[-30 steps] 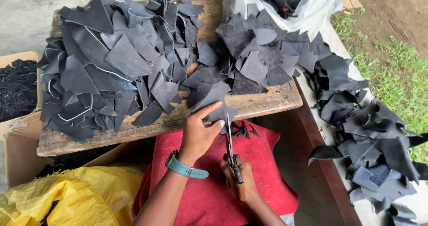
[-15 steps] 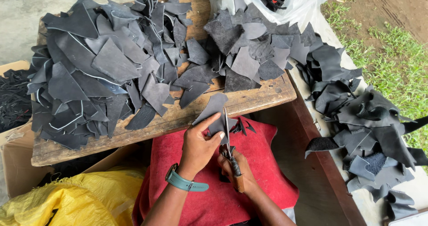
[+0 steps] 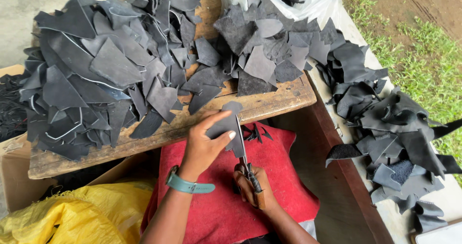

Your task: The person trims various black leather pieces using heavy-duty shears, picking them up from a pile and placing them back down after cutting.

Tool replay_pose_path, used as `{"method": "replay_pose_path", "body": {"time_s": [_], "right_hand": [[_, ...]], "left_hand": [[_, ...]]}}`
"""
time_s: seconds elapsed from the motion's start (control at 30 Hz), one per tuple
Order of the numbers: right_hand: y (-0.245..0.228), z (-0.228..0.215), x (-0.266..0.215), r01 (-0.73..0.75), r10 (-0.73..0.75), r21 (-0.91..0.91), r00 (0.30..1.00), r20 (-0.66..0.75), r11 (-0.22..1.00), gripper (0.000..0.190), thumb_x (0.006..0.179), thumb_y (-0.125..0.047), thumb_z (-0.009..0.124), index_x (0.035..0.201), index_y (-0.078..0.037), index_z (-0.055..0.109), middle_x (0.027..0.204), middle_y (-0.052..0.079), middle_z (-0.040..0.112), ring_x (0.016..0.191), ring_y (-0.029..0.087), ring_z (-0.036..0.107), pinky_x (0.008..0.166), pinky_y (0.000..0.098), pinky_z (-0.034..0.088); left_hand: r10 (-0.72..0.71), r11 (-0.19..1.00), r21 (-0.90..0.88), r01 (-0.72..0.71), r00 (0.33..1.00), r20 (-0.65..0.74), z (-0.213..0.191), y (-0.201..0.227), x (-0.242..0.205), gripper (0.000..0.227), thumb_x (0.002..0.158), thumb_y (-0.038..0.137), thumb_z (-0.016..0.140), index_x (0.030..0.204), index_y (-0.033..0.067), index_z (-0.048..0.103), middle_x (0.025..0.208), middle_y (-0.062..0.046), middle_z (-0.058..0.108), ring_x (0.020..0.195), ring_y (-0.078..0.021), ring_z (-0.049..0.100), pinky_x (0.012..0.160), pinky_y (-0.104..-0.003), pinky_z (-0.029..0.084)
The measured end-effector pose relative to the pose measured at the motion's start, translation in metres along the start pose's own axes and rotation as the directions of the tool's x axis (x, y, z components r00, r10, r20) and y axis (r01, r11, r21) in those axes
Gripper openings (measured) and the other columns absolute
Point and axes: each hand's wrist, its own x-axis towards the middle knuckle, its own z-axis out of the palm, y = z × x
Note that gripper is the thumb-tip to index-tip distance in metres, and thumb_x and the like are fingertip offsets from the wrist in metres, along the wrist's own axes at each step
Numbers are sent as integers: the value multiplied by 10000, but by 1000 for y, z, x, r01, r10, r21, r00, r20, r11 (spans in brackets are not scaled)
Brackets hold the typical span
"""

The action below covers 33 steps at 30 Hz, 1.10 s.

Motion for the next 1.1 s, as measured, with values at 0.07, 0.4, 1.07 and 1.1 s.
{"method": "replay_pose_path", "body": {"time_s": [0.07, 0.4, 1.07, 1.1], "right_hand": [[-5, 3, 1, 11, -11, 2, 1000, -3, 1000, 313, 992, -184, 580, 705, -68, 535, 548, 2, 538, 394, 86, 494, 381, 266, 389], [17, -19, 18, 95, -96, -14, 994, -59, 995, 145, 911, -187, 610, 920, -44, 624, 656, -38, 576, 493, 89, 577, 444, 259, 476], [9, -23, 16, 84, -91, -59, 986, -136, 995, 316, 964, -198, 554, 695, -36, 584, 520, 44, 536, 391, 145, 504, 386, 299, 373], [2, -23, 16, 54, -67, -78, 985, -161, 995, 327, 965, -201, 564, 684, -34, 581, 518, 46, 532, 392, 148, 499, 392, 300, 371]], "left_hand": [[-52, 999, -12, 52, 998, 34, 2, -3, 5, 446, 809, 1, 741, 1251, 11, 688, 1201, -116, 718, 1124, -222, 700, 989, -324, 532], [-116, 993, 37, 112, 987, 110, 23, 4, -16, 467, 782, 23, 780, 1241, 49, 699, 1167, -107, 722, 1074, -236, 709, 941, -321, 539], [-208, 975, -61, 213, 975, 81, 4, -19, -52, 423, 807, 19, 738, 1228, 39, 702, 1159, -112, 741, 1074, -195, 722, 960, -316, 558], [-214, 974, -59, 219, 973, 83, 1, -19, -52, 415, 813, 24, 739, 1226, 39, 704, 1152, -115, 743, 1066, -196, 724, 954, -315, 560]]}}
